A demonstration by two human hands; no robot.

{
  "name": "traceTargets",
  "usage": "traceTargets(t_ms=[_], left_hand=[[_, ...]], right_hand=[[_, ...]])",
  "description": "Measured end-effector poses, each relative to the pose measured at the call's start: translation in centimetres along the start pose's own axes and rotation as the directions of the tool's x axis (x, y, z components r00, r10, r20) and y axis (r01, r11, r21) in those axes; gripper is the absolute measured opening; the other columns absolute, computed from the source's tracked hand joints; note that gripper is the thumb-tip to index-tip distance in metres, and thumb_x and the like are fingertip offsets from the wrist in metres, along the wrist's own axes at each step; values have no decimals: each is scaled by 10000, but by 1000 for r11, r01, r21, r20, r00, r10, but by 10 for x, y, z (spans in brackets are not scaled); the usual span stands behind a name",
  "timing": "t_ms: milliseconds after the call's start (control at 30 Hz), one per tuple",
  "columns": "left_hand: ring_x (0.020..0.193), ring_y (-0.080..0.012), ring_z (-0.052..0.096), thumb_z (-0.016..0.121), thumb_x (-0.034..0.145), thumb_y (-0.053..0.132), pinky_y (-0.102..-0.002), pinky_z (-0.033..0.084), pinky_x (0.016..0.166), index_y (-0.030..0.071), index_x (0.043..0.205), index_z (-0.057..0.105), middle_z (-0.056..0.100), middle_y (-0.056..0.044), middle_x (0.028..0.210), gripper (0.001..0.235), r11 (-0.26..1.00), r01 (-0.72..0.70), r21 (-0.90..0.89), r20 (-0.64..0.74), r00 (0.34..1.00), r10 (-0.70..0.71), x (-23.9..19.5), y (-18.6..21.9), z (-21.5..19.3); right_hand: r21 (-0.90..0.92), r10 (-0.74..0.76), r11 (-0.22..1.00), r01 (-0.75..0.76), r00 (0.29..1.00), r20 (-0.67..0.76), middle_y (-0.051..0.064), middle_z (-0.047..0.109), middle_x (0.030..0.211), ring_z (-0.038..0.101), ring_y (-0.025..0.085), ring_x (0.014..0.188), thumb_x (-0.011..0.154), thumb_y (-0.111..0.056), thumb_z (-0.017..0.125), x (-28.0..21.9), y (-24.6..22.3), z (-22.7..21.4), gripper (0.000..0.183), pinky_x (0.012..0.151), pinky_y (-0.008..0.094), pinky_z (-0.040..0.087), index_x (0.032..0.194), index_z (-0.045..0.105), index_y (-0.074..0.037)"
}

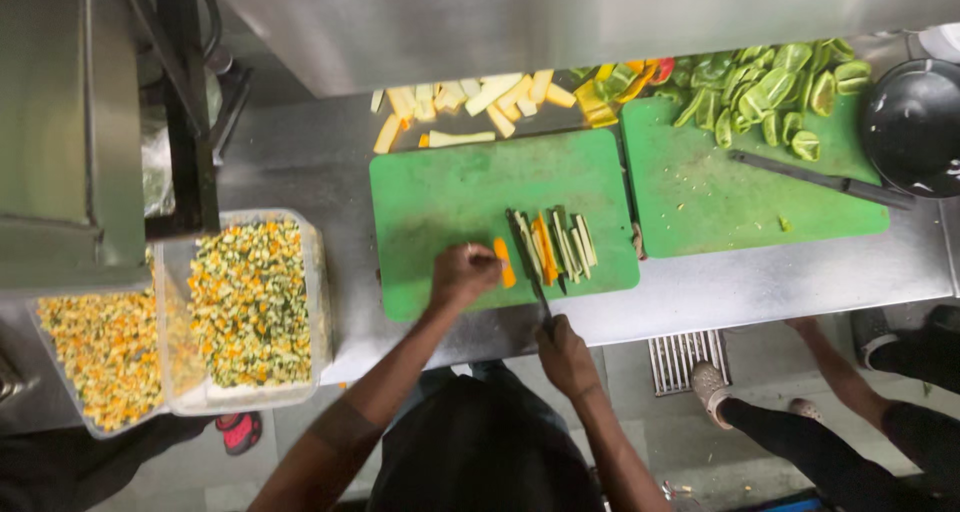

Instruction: The person slices and dices yellow and green vegetables on a green cutting board using a knife. The chopped pieces are transferred into a clear plastic container. The person repeats the slicing and dicing process multiple times throughout the clip.

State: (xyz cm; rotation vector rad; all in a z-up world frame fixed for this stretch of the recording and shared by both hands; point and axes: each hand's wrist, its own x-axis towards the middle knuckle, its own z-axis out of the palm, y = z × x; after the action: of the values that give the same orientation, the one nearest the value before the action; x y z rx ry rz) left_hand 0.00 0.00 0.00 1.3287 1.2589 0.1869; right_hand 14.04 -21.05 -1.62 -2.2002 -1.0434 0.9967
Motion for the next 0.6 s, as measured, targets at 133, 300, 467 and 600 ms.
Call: traceTargets(t_ms=[133, 300, 467, 600], left_hand=[[791, -218, 756, 854, 810, 204, -328, 603, 748, 56, 993, 724, 762, -116, 904, 269, 938, -242, 249, -179, 940, 290, -39, 19, 2], [1108, -320, 633, 821, 734, 52, -411, 540, 957, 46, 1025, 692, 663, -152, 1093, 319, 586, -672, 453, 78, 685, 725, -35, 27, -17], [1152, -336, 591, 845, 700, 119, -423, 497, 981, 73, 983, 696, 622, -158, 1172, 323, 516, -711, 477, 191, 657, 729, -18, 27, -17], [1140, -288, 626, 832, 775, 140, -394, 532, 1002, 78, 1008, 665, 642, -97, 1093, 293, 591, -658, 467, 267, 742, 615, -14, 25, -22]], right_hand=[[-12, 26, 1000, -26, 1000, 15, 301, 696, 884, 633, 544, 908, 964, -287, 609, -4, -34, -21, 284, 764, 609, 497, 1007, 500, -28], [-57, 50, 997, -50, 999, -3, 314, 691, 851, 632, 554, 881, 968, -289, 584, -16, -55, -22, 305, 756, 626, 489, 1032, 468, -15], [-129, 55, 990, -49, 998, 43, 337, 690, 877, 641, 557, 878, 978, -283, 560, -13, -49, -7, 289, 789, 627, 501, 1025, 471, -12], [-219, 135, 970, -110, 985, 107, 334, 698, 891, 664, 542, 882, 978, -298, 547, -26, -23, -1, 329, 786, 632, 514, 1062, 437, 1]])
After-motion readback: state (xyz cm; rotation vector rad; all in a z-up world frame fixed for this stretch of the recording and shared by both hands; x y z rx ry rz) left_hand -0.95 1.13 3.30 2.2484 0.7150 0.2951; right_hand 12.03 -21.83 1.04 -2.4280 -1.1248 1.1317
